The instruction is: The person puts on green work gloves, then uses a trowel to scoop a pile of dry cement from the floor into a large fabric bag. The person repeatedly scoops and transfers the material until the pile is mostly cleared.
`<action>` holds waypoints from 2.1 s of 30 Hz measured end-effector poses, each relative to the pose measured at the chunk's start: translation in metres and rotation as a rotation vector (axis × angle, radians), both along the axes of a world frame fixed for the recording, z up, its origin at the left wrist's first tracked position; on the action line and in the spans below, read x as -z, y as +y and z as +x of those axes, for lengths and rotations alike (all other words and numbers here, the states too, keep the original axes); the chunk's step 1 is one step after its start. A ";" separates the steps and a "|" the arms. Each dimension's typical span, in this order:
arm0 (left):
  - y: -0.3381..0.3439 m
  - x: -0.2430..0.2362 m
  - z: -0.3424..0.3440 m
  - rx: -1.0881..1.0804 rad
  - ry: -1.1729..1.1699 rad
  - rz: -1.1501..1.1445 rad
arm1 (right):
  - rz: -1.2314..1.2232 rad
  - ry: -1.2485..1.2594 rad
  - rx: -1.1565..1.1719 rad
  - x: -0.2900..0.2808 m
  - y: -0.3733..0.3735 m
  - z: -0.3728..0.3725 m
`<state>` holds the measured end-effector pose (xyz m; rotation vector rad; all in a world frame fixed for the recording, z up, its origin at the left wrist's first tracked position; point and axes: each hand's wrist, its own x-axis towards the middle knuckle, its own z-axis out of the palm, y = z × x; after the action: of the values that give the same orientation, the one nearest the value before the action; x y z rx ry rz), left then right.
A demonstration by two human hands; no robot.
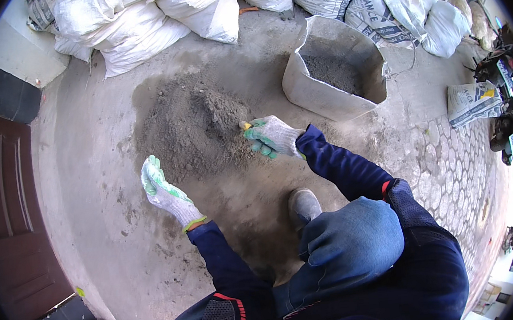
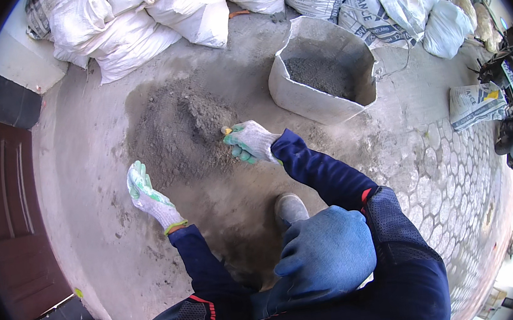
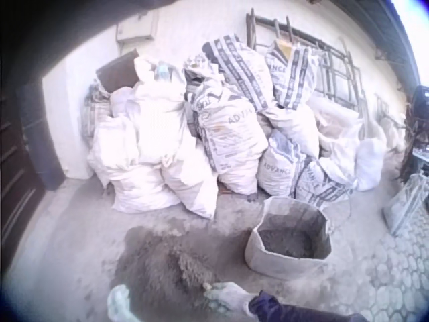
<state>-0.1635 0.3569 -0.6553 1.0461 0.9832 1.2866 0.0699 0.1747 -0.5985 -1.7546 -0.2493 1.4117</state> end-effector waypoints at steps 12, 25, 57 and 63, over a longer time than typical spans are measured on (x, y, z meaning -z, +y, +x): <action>-0.001 0.003 0.024 0.042 -0.091 0.009 | 0.128 -0.272 0.135 -0.195 -0.124 0.044; -0.007 0.006 0.036 0.096 -0.056 0.008 | -0.545 -1.604 0.185 -0.101 -0.212 0.079; 0.001 0.019 -0.005 0.003 0.011 -0.084 | -0.116 -0.511 0.078 0.068 -0.003 -0.005; -0.008 0.013 -0.005 0.014 0.040 -0.085 | -0.099 -1.341 -0.178 0.094 0.077 0.109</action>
<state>-0.1684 0.3491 -0.6680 1.0151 1.0505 1.2058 0.1792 0.2518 -0.6927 -2.5505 -1.0462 0.1238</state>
